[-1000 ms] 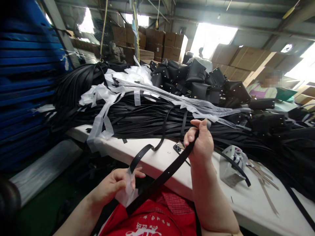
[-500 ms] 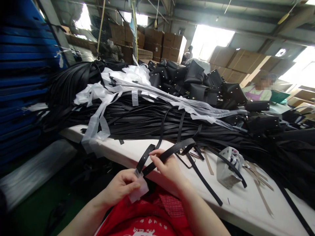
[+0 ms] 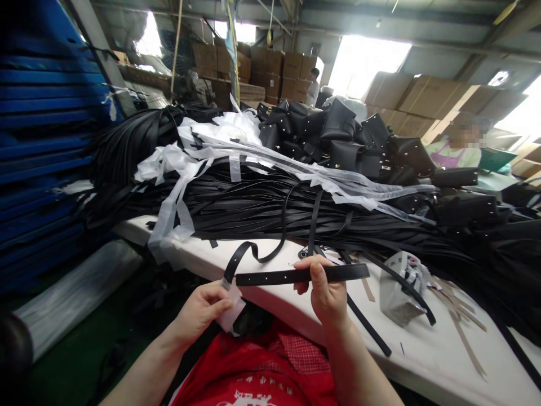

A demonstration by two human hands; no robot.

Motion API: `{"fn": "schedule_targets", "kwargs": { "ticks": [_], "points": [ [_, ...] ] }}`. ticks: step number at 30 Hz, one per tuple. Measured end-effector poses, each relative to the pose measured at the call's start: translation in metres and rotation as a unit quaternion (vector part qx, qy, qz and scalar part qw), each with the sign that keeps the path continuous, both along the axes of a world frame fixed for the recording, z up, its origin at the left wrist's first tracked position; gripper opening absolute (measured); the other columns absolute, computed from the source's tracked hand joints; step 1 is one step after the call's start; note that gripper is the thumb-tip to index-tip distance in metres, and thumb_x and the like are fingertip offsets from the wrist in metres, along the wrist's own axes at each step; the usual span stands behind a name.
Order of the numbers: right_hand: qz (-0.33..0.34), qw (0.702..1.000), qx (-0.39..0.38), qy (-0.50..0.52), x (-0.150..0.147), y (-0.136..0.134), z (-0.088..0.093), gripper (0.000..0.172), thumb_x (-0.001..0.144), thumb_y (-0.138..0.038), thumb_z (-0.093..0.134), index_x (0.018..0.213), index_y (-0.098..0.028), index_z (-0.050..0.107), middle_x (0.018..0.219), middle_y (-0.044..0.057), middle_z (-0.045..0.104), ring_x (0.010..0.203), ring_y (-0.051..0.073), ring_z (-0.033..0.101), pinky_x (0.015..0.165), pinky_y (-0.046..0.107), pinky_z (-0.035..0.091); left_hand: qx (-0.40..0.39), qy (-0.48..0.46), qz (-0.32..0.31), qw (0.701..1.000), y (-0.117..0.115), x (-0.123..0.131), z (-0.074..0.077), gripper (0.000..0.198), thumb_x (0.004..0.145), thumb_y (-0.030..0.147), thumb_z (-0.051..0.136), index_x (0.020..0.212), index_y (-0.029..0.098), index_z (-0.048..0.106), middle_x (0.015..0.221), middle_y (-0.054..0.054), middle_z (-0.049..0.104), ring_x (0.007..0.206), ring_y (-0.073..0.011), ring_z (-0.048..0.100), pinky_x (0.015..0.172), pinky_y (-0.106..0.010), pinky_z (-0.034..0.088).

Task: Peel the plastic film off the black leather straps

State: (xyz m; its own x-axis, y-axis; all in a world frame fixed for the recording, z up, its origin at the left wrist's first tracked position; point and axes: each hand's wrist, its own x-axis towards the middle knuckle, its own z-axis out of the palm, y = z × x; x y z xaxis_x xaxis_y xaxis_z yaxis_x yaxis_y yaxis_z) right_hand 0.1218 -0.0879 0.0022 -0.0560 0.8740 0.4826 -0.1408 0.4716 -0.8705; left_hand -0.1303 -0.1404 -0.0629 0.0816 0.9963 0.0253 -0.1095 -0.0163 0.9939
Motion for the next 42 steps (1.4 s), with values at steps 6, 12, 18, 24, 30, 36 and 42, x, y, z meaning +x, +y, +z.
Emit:
{"fn": "schedule_targets", "kwargs": {
  "ticks": [6, 12, 18, 24, 30, 36, 42],
  "points": [
    [-0.014, 1.000, 0.012, 0.025, 0.009, -0.002, 0.001, 0.031, 0.097, -0.039, 0.052, 0.086, -0.017, 0.070, 0.052, 0.000, 0.059, 0.040, 0.010, 0.053, 0.037, 0.018, 0.037, -0.016, -0.014, 0.003, 1.000, 0.000, -0.004, 0.001, 0.041, 0.072, 0.051, 0.079, 0.058, 0.014, 0.069, 0.072, -0.004, 0.061, 0.069, -0.0165, 0.053, 0.064, -0.026, 0.039],
    [0.006, 1.000, 0.009, 0.018, 0.009, -0.005, 0.005, 0.032, 0.099, -0.037, 0.049, 0.087, -0.017, 0.070, 0.050, 0.000, 0.060, 0.040, 0.009, 0.054, 0.038, 0.017, 0.039, -0.009, -0.027, 0.010, 1.000, 0.000, -0.002, 0.003, 0.041, 0.065, 0.050, 0.085, 0.056, 0.014, 0.068, 0.070, -0.004, 0.062, 0.070, -0.0167, 0.054, 0.068, -0.026, 0.041],
    [0.016, 1.000, 0.004, 0.022, 0.003, -0.006, 0.007, 0.032, 0.099, -0.037, 0.049, 0.087, -0.018, 0.070, 0.049, 0.000, 0.060, 0.040, 0.009, 0.054, 0.039, 0.016, 0.039, -0.010, -0.035, -0.001, 0.999, -0.001, -0.001, 0.005, 0.041, 0.063, 0.050, 0.086, 0.056, 0.013, 0.069, 0.070, -0.005, 0.063, 0.068, -0.0165, 0.055, 0.065, -0.026, 0.041],
    [0.039, 0.999, -0.015, -0.026, 0.006, -0.009, 0.007, 0.030, 0.099, -0.038, 0.049, 0.087, -0.019, 0.070, 0.051, -0.001, 0.060, 0.042, 0.009, 0.054, 0.041, 0.017, 0.041, 0.000, -0.024, 0.002, 1.000, 0.000, -0.003, 0.006, 0.041, 0.065, 0.050, 0.084, 0.057, 0.014, 0.068, 0.065, -0.002, 0.058, 0.062, -0.0130, 0.049, 0.060, -0.024, 0.037],
    [0.103, 0.978, -0.104, -0.148, -0.007, -0.009, 0.002, 0.031, 0.096, -0.041, 0.053, 0.085, -0.016, 0.068, 0.055, -0.001, 0.059, 0.045, 0.010, 0.052, 0.043, 0.020, 0.041, 0.051, 0.068, -0.065, 0.994, 0.000, 0.004, 0.010, 0.049, 0.087, 0.056, 0.061, 0.062, 0.013, 0.066, 0.073, -0.005, 0.059, 0.067, -0.0152, 0.052, 0.064, -0.025, 0.040],
    [0.171, 0.943, -0.086, -0.273, -0.052, -0.007, -0.018, 0.022, 0.092, -0.032, 0.054, 0.082, -0.018, 0.066, 0.074, 0.002, 0.065, 0.068, 0.014, 0.058, 0.063, 0.024, 0.046, 0.027, 0.126, -0.008, 0.992, -0.007, 0.029, 0.001, 0.047, 0.098, 0.052, 0.038, 0.077, 0.018, 0.062, 0.062, 0.000, 0.056, 0.054, -0.0149, 0.053, 0.054, -0.024, 0.042],
    [0.075, 0.969, -0.123, -0.199, -0.060, 0.000, -0.028, 0.020, 0.083, -0.034, 0.065, 0.072, -0.018, 0.059, 0.060, -0.002, 0.057, 0.057, 0.012, 0.050, 0.054, 0.023, 0.040, 0.108, 0.169, 0.029, 0.979, -0.011, 0.022, 0.002, 0.055, 0.093, 0.046, 0.052, 0.141, 0.020, 0.042, 0.096, -0.007, 0.072, 0.087, -0.0234, 0.067, 0.077, -0.030, 0.050]
  ]
}}
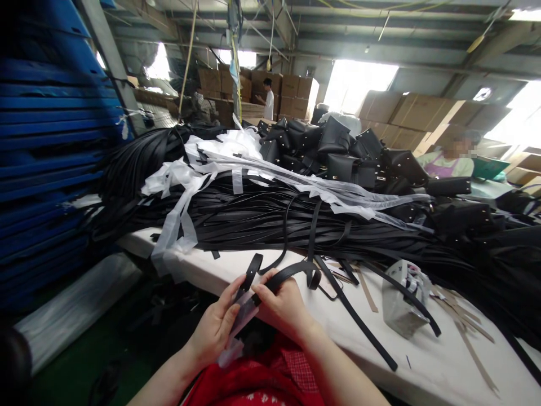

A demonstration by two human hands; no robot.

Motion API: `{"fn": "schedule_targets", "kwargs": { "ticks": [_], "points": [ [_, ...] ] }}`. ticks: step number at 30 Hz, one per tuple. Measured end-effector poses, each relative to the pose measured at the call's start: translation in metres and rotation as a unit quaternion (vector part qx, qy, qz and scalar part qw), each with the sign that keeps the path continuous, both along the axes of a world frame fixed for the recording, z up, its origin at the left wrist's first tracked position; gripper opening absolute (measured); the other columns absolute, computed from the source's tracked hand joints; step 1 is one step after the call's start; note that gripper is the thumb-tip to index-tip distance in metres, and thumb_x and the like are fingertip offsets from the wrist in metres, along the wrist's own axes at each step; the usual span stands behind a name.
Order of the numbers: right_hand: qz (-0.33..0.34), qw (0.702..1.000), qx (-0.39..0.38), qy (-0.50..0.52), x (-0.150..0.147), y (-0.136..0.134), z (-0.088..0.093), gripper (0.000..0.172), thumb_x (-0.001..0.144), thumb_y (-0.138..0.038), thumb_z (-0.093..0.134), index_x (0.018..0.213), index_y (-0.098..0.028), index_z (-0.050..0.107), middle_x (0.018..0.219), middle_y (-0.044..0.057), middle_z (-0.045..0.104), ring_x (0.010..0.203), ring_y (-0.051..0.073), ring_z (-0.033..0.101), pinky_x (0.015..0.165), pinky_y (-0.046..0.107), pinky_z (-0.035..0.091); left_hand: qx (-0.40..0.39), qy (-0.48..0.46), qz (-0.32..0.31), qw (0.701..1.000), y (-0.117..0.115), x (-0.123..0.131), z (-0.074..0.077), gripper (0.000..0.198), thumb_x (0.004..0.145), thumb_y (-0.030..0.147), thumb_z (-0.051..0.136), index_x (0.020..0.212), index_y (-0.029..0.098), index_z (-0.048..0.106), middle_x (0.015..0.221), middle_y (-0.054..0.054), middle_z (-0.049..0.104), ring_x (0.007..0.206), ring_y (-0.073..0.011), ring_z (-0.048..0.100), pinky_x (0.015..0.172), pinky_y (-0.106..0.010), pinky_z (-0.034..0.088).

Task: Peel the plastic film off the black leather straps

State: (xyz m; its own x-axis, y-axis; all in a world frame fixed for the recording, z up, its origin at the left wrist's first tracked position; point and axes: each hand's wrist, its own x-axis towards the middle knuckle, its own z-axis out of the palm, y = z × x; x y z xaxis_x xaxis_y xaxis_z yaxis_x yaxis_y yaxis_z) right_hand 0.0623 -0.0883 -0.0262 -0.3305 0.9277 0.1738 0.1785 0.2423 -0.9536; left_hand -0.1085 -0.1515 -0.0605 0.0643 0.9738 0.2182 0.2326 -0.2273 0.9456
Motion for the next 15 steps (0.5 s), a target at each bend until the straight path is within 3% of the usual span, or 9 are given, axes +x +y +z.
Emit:
{"fn": "schedule_targets", "kwargs": {
  "ticks": [2, 4, 6, 8, 10, 13, 15],
  "points": [
    [-0.001, 1.000, -0.016, 0.022, -0.001, 0.002, -0.001, 0.025, 0.080, -0.034, 0.068, 0.065, -0.018, 0.056, 0.057, -0.002, 0.054, 0.054, 0.012, 0.047, 0.051, 0.023, 0.037, -0.039, -0.014, -0.025, 0.999, 0.000, -0.001, 0.002, 0.083, 0.085, 0.049, 0.065, 0.149, 0.016, 0.023, 0.086, -0.006, 0.073, 0.069, -0.0211, 0.066, 0.065, -0.028, 0.050],
    [0.005, 1.000, -0.017, 0.019, -0.002, 0.005, -0.003, 0.028, 0.077, -0.032, 0.070, 0.060, -0.017, 0.055, 0.057, -0.002, 0.053, 0.054, 0.011, 0.045, 0.050, 0.022, 0.035, -0.129, -0.038, -0.071, 0.988, 0.002, 0.000, 0.001, 0.069, 0.085, 0.055, 0.062, 0.136, 0.014, 0.038, 0.070, -0.002, 0.069, 0.046, -0.0149, 0.055, 0.046, -0.024, 0.042],
    [0.008, 0.999, -0.032, 0.001, -0.004, 0.007, -0.005, 0.028, 0.075, -0.032, 0.071, 0.058, -0.016, 0.056, 0.058, -0.002, 0.053, 0.055, 0.010, 0.044, 0.050, 0.022, 0.034, -0.193, -0.065, -0.112, 0.973, 0.002, 0.002, 0.000, 0.046, 0.090, 0.059, 0.050, 0.107, 0.016, 0.054, 0.059, 0.001, 0.062, 0.036, -0.0101, 0.043, 0.037, -0.020, 0.032],
    [0.023, 0.997, -0.077, -0.001, -0.004, 0.008, -0.006, 0.027, 0.075, -0.034, 0.072, 0.061, -0.015, 0.060, 0.059, -0.001, 0.055, 0.056, 0.011, 0.044, 0.051, 0.022, 0.035, -0.198, -0.094, -0.126, 0.968, 0.002, 0.002, -0.001, 0.044, 0.091, 0.061, 0.048, 0.091, 0.017, 0.054, 0.054, 0.004, 0.054, 0.037, -0.0081, 0.040, 0.037, -0.018, 0.030],
    [0.072, 0.983, -0.156, 0.063, -0.005, 0.009, -0.004, 0.026, 0.075, -0.040, 0.072, 0.075, -0.014, 0.067, 0.069, 0.002, 0.062, 0.062, 0.013, 0.050, 0.057, 0.023, 0.040, -0.187, -0.113, -0.138, 0.966, 0.001, 0.001, 0.000, 0.044, 0.090, 0.060, 0.051, 0.090, 0.017, 0.055, 0.054, 0.005, 0.050, 0.041, -0.0074, 0.039, 0.040, -0.017, 0.031],
    [0.146, 0.925, -0.250, 0.246, -0.012, 0.007, 0.001, 0.033, 0.078, -0.044, 0.071, 0.094, -0.016, 0.069, 0.095, 0.007, 0.068, 0.083, 0.017, 0.061, 0.078, 0.028, 0.047, -0.216, -0.126, -0.194, 0.949, 0.001, 0.000, 0.003, 0.047, 0.089, 0.062, 0.053, 0.090, 0.015, 0.056, 0.055, 0.004, 0.050, 0.044, -0.0081, 0.042, 0.043, -0.018, 0.034],
    [0.137, 0.904, -0.249, 0.318, -0.021, 0.005, 0.001, 0.028, 0.083, -0.045, 0.067, 0.084, -0.017, 0.068, 0.100, 0.007, 0.068, 0.093, 0.018, 0.061, 0.085, 0.029, 0.046, -0.230, -0.139, -0.193, 0.944, 0.003, 0.002, 0.004, 0.050, 0.087, 0.065, 0.052, 0.090, 0.015, 0.055, 0.056, 0.003, 0.052, 0.045, -0.0090, 0.045, 0.044, -0.019, 0.036]
  ]
}}
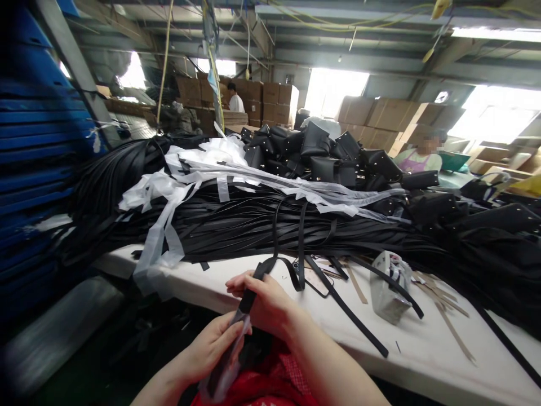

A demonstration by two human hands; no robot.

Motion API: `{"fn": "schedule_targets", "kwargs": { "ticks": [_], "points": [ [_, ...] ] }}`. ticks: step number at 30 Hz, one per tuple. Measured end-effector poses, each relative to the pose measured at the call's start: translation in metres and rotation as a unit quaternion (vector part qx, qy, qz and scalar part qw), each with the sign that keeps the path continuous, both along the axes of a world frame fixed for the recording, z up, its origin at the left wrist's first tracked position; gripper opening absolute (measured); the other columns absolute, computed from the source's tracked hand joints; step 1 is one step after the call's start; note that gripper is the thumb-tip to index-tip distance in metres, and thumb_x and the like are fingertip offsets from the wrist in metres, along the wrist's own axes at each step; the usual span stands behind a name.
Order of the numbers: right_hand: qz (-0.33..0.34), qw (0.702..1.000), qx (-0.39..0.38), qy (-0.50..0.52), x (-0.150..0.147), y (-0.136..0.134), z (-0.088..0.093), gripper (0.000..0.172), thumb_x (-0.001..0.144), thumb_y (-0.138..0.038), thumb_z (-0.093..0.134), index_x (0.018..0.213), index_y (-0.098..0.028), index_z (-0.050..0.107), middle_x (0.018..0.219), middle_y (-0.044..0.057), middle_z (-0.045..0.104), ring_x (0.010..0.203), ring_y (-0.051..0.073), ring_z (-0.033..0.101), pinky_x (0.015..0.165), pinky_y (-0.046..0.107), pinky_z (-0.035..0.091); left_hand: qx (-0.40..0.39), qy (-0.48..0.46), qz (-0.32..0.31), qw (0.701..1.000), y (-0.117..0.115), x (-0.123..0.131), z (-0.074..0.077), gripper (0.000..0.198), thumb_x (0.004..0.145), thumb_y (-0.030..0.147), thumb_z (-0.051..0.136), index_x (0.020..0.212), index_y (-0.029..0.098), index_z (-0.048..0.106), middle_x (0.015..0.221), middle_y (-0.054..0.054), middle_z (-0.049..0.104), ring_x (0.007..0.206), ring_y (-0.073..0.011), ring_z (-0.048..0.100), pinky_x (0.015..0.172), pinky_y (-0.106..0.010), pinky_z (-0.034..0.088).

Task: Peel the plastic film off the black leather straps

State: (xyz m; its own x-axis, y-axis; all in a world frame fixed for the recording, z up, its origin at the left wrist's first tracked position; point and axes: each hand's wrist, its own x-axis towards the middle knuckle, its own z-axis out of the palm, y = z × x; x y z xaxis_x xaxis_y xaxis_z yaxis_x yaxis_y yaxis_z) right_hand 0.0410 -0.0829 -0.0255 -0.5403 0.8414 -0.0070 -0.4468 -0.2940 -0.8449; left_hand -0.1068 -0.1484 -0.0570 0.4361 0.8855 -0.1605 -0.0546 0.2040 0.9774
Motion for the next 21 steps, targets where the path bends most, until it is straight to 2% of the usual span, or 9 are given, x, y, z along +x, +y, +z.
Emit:
{"fn": "schedule_targets", "kwargs": {
  "ticks": [2, 4, 6, 8, 11, 14, 17, 19, 21],
  "points": [
    [-0.015, 0.999, 0.025, -0.024, -0.011, -0.003, -0.005, 0.037, 0.086, -0.051, 0.063, 0.072, -0.016, 0.064, 0.101, 0.007, 0.068, 0.086, 0.016, 0.061, 0.077, 0.026, 0.048, 0.007, -0.004, 0.040, 0.999, 0.004, 0.002, 0.000, 0.052, 0.086, 0.068, 0.050, 0.084, 0.016, 0.053, 0.055, 0.003, 0.052, 0.044, -0.0098, 0.046, 0.044, -0.020, 0.038],
    [0.029, 0.996, 0.033, -0.078, -0.020, -0.005, -0.012, 0.048, 0.086, -0.062, 0.056, 0.077, -0.016, 0.067, 0.098, 0.008, 0.068, 0.067, 0.013, 0.060, 0.061, 0.025, 0.046, 0.035, 0.007, 0.076, 0.996, 0.007, 0.002, 0.000, 0.055, 0.086, 0.070, 0.048, 0.076, 0.017, 0.052, 0.053, 0.002, 0.050, 0.043, -0.0103, 0.046, 0.044, -0.021, 0.038],
    [0.086, 0.992, 0.009, -0.094, -0.024, -0.005, -0.014, 0.052, 0.082, -0.065, 0.060, 0.088, -0.015, 0.071, 0.084, 0.006, 0.069, 0.052, 0.012, 0.056, 0.052, 0.025, 0.043, 0.062, 0.021, 0.091, 0.994, 0.008, 0.002, 0.001, 0.055, 0.087, 0.070, 0.046, 0.072, 0.017, 0.051, 0.051, 0.002, 0.048, 0.042, -0.0104, 0.045, 0.043, -0.021, 0.037],
    [0.054, 0.997, -0.045, -0.040, -0.020, 0.000, -0.008, 0.044, 0.078, -0.056, 0.070, 0.092, -0.014, 0.072, 0.074, 0.004, 0.068, 0.058, 0.013, 0.059, 0.060, 0.025, 0.046, 0.065, 0.032, 0.083, 0.994, 0.006, 0.002, 0.001, 0.053, 0.088, 0.068, 0.046, 0.077, 0.017, 0.052, 0.052, 0.004, 0.047, 0.041, -0.0092, 0.042, 0.041, -0.020, 0.034],
    [-0.082, 0.991, -0.090, 0.063, -0.005, 0.016, 0.012, 0.030, 0.075, -0.045, 0.077, 0.080, -0.016, 0.071, 0.077, 0.004, 0.070, 0.077, 0.015, 0.064, 0.082, 0.029, 0.048, 0.052, 0.061, 0.051, 0.995, 0.001, 0.002, -0.001, 0.052, 0.089, 0.068, 0.046, 0.081, 0.017, 0.053, 0.056, 0.004, 0.047, 0.043, -0.0081, 0.039, 0.041, -0.019, 0.032],
    [-0.131, 0.991, 0.003, 0.015, 0.006, 0.028, 0.021, 0.047, 0.082, -0.059, 0.065, 0.065, -0.015, 0.068, 0.074, 0.006, 0.069, 0.080, 0.018, 0.064, 0.084, 0.032, 0.047, 0.054, 0.070, 0.049, 0.995, 0.003, 0.003, -0.001, 0.053, 0.089, 0.068, 0.045, 0.080, 0.017, 0.054, 0.059, 0.002, 0.049, 0.045, -0.0091, 0.043, 0.043, -0.020, 0.034],
    [-0.088, 0.986, 0.086, -0.116, 0.002, 0.020, 0.008, 0.055, 0.085, -0.065, 0.056, 0.074, -0.014, 0.074, 0.081, 0.009, 0.072, 0.083, 0.020, 0.065, 0.082, 0.031, 0.047, 0.075, 0.061, 0.063, 0.993, 0.010, 0.007, 0.003, 0.051, 0.091, 0.065, 0.044, 0.076, 0.017, 0.053, 0.057, 0.002, 0.050, 0.046, -0.0102, 0.045, 0.045, -0.021, 0.037],
    [-0.002, 0.988, 0.053, -0.147, -0.005, 0.008, -0.005, 0.059, 0.084, -0.069, 0.054, 0.086, -0.014, 0.076, 0.076, 0.007, 0.071, 0.069, 0.018, 0.065, 0.071, 0.031, 0.049, 0.100, 0.064, 0.078, 0.990, 0.015, 0.009, 0.006, 0.050, 0.092, 0.063, 0.043, 0.075, 0.017, 0.054, 0.056, 0.001, 0.052, 0.047, -0.0117, 0.048, 0.046, -0.022, 0.039],
    [0.070, 0.990, -0.009, -0.120, -0.009, 0.000, -0.013, 0.060, 0.082, -0.069, 0.056, 0.094, -0.013, 0.075, 0.068, 0.005, 0.069, 0.054, 0.016, 0.060, 0.060, 0.030, 0.048, 0.118, 0.075, 0.091, 0.986, 0.016, 0.012, 0.008, 0.050, 0.093, 0.063, 0.042, 0.077, 0.017, 0.055, 0.055, 0.000, 0.053, 0.047, -0.0127, 0.049, 0.047, -0.023, 0.040]
  ]
}}
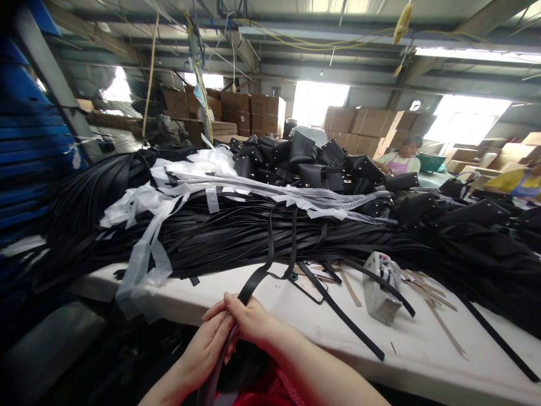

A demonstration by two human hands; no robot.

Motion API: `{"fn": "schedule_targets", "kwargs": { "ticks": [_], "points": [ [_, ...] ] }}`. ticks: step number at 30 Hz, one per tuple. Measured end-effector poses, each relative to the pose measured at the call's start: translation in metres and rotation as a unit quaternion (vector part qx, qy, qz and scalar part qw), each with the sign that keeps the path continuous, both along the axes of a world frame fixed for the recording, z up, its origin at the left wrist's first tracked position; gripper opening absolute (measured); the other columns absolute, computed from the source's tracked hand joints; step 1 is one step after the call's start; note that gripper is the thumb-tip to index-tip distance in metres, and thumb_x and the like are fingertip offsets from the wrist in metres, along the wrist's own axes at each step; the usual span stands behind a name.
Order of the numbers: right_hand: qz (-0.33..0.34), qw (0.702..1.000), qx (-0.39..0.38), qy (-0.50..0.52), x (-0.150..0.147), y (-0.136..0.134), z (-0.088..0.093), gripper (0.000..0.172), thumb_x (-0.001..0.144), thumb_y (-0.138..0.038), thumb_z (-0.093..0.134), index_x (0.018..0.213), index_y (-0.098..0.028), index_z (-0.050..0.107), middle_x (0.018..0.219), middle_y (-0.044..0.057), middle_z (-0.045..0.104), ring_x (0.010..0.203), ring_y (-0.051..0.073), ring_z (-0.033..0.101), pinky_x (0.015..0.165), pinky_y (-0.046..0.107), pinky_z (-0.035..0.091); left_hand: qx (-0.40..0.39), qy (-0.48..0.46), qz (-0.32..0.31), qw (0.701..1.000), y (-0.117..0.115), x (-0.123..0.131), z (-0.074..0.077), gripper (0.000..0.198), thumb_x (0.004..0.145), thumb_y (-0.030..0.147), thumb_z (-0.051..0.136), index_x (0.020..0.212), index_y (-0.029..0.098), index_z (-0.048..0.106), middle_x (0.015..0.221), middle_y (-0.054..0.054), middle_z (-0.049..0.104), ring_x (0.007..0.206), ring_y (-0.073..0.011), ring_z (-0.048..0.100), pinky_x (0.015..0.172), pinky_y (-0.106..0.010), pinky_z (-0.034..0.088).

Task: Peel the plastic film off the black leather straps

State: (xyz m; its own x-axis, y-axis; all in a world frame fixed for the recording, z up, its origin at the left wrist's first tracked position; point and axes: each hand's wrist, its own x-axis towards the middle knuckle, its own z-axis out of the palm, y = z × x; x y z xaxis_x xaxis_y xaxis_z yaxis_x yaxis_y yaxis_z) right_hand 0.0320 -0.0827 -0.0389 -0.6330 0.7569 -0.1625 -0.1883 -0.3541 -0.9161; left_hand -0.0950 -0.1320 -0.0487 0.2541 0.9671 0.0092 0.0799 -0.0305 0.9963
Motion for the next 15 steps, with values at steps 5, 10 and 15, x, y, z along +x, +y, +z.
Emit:
{"fn": "schedule_targets", "kwargs": {
  "ticks": [5, 10, 15],
  "points": [
    [-0.189, 0.963, -0.104, 0.161, 0.024, 0.027, 0.010, 0.034, 0.068, -0.041, 0.083, 0.086, -0.014, 0.072, 0.064, 0.000, 0.065, 0.062, 0.012, 0.059, 0.068, 0.026, 0.047, -0.022, 0.060, -0.039, 0.997, -0.008, 0.000, -0.009, 0.051, 0.094, 0.063, 0.037, 0.077, 0.018, 0.052, 0.056, 0.003, 0.047, 0.046, -0.0104, 0.041, 0.045, -0.022, 0.033],
    [-0.243, 0.957, -0.057, 0.146, 0.044, 0.055, 0.017, 0.041, 0.070, -0.050, 0.081, 0.084, -0.014, 0.068, 0.043, -0.009, 0.044, 0.051, 0.010, 0.051, 0.058, 0.023, 0.040, -0.050, 0.071, -0.053, 0.995, -0.008, 0.002, -0.024, 0.053, 0.093, 0.067, 0.035, 0.075, 0.020, 0.050, 0.055, 0.003, 0.047, 0.045, -0.0113, 0.042, 0.045, -0.022, 0.033],
    [-0.192, 0.979, 0.000, 0.068, 0.006, 0.023, -0.006, 0.057, 0.071, -0.069, 0.070, 0.078, -0.012, 0.069, 0.048, -0.001, 0.055, 0.054, 0.014, 0.055, 0.057, 0.025, 0.041, -0.035, 0.011, 0.011, 0.999, 0.005, 0.016, -0.016, 0.057, 0.089, 0.072, 0.037, 0.073, 0.019, 0.052, 0.054, 0.001, 0.049, 0.046, -0.0132, 0.045, 0.046, -0.023, 0.037]
  ]
}}
